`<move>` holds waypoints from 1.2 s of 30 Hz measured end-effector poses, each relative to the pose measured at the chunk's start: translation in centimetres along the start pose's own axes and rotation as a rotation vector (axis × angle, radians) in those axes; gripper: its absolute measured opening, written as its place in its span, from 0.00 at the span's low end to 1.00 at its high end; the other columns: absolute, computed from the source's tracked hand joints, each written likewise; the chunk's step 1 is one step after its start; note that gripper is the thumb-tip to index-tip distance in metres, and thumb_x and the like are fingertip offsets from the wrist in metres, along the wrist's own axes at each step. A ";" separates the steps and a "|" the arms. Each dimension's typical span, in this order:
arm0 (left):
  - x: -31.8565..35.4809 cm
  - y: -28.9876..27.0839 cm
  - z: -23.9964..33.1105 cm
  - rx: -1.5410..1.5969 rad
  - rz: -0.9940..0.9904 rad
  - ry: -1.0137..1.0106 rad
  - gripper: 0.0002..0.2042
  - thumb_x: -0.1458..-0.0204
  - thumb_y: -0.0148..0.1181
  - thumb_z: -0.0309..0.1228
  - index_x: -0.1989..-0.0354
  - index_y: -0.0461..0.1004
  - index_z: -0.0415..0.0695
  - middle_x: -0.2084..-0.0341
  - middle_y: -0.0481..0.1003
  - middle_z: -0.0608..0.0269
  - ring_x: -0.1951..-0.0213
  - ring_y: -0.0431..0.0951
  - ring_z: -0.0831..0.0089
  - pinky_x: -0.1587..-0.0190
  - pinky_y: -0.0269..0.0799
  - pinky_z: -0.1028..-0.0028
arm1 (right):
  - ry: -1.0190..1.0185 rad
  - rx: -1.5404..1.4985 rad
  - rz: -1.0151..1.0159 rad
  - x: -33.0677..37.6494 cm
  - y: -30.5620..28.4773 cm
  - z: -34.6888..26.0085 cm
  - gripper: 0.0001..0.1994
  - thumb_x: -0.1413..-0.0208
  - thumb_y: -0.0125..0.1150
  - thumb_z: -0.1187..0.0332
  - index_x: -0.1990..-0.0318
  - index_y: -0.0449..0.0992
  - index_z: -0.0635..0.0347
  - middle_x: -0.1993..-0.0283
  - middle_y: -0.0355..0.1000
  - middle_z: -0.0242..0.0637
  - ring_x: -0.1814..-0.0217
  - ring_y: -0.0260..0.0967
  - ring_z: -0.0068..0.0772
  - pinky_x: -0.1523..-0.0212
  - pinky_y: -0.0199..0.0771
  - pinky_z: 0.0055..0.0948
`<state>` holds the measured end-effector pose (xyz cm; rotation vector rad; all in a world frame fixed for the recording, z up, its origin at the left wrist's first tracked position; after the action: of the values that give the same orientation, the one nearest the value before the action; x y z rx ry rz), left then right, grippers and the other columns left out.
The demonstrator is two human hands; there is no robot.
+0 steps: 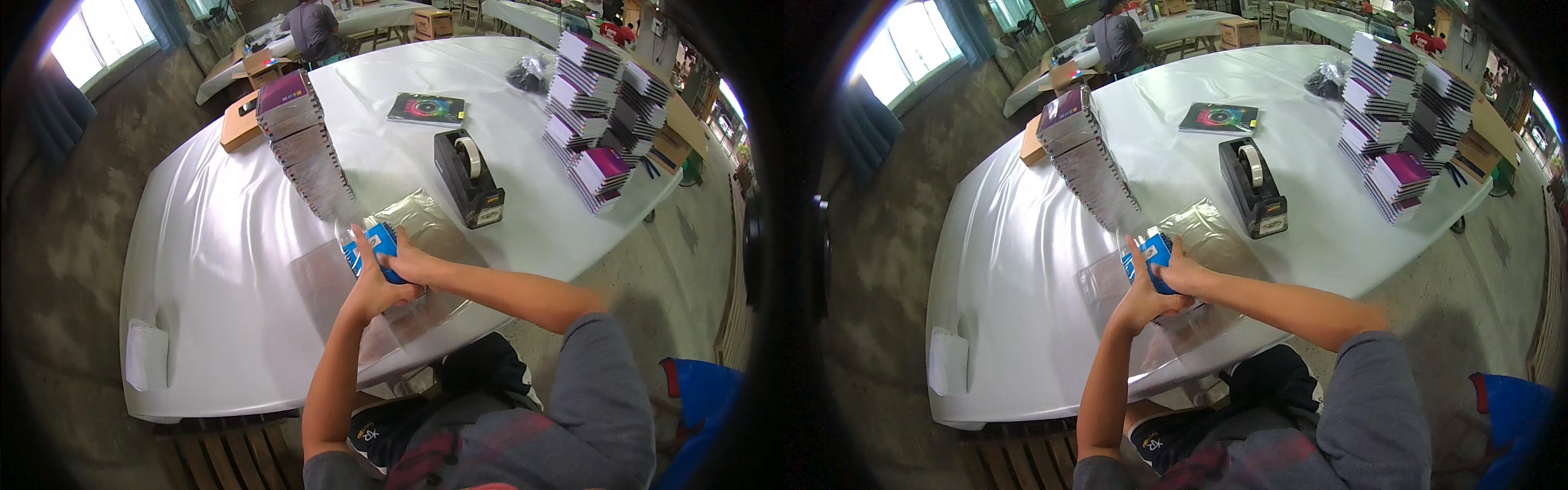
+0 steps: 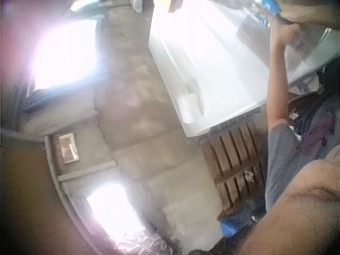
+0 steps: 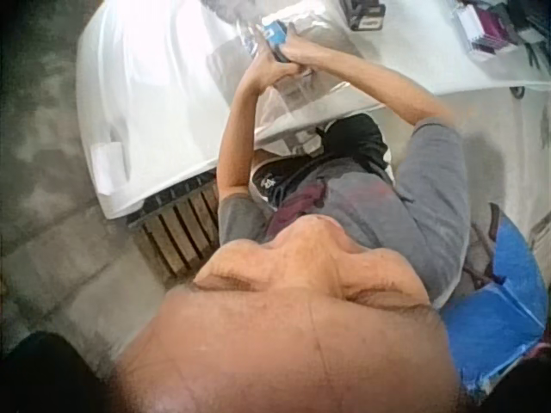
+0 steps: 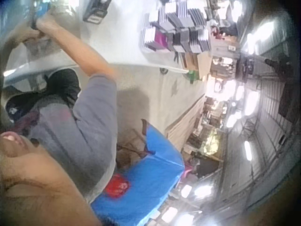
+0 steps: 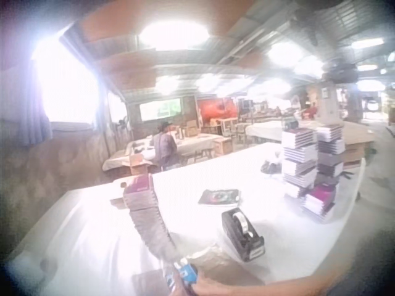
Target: The person places spiral-bound notebooks into clear plastic sleeves and seals them with a tape dispenser. They repeat this process for several notebooks, stacking the finished packages on the table.
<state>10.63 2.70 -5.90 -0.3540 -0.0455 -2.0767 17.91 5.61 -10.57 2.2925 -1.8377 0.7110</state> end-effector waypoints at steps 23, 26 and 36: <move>2.3 -2.9 1.3 -1.015 0.224 0.316 0.29 0.57 0.66 0.36 0.46 0.69 0.37 0.43 0.65 0.51 0.45 0.69 0.55 0.44 0.65 0.65 | -0.270 0.185 0.061 -1.2 -0.4 0.9 0.42 0.41 0.49 0.53 0.33 0.35 0.75 0.28 0.30 0.60 0.25 0.25 0.55 0.29 0.32 0.49; 2.5 -3.2 1.8 -0.999 0.215 0.203 0.29 0.58 0.66 0.37 0.46 0.69 0.36 0.42 0.65 0.51 0.44 0.69 0.56 0.43 0.65 0.65 | -0.179 0.420 0.259 2.8 -4.0 -0.5 0.39 0.41 0.47 0.49 0.35 0.45 0.74 0.27 0.30 0.53 0.24 0.22 0.50 0.31 0.33 0.57; 1.6 -2.9 1.0 -1.038 0.203 0.238 0.29 0.58 0.66 0.38 0.46 0.70 0.40 0.41 0.65 0.58 0.43 0.68 0.61 0.45 0.66 0.66 | -0.384 0.918 0.725 8.2 -4.7 7.0 0.29 0.40 0.49 0.57 0.37 0.54 0.68 0.34 0.51 0.59 0.31 0.47 0.59 0.35 0.46 0.58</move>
<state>7.63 3.02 -4.20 -0.6821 1.1868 -1.7716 25.60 -3.16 -12.35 2.2296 -3.0800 1.5665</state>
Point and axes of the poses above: each hand's wrist, its own x-axis away from the middle knuckle, its own y-axis out of the palm, z = x × y, the point moved 10 cm from there along -x, towards the middle knuckle
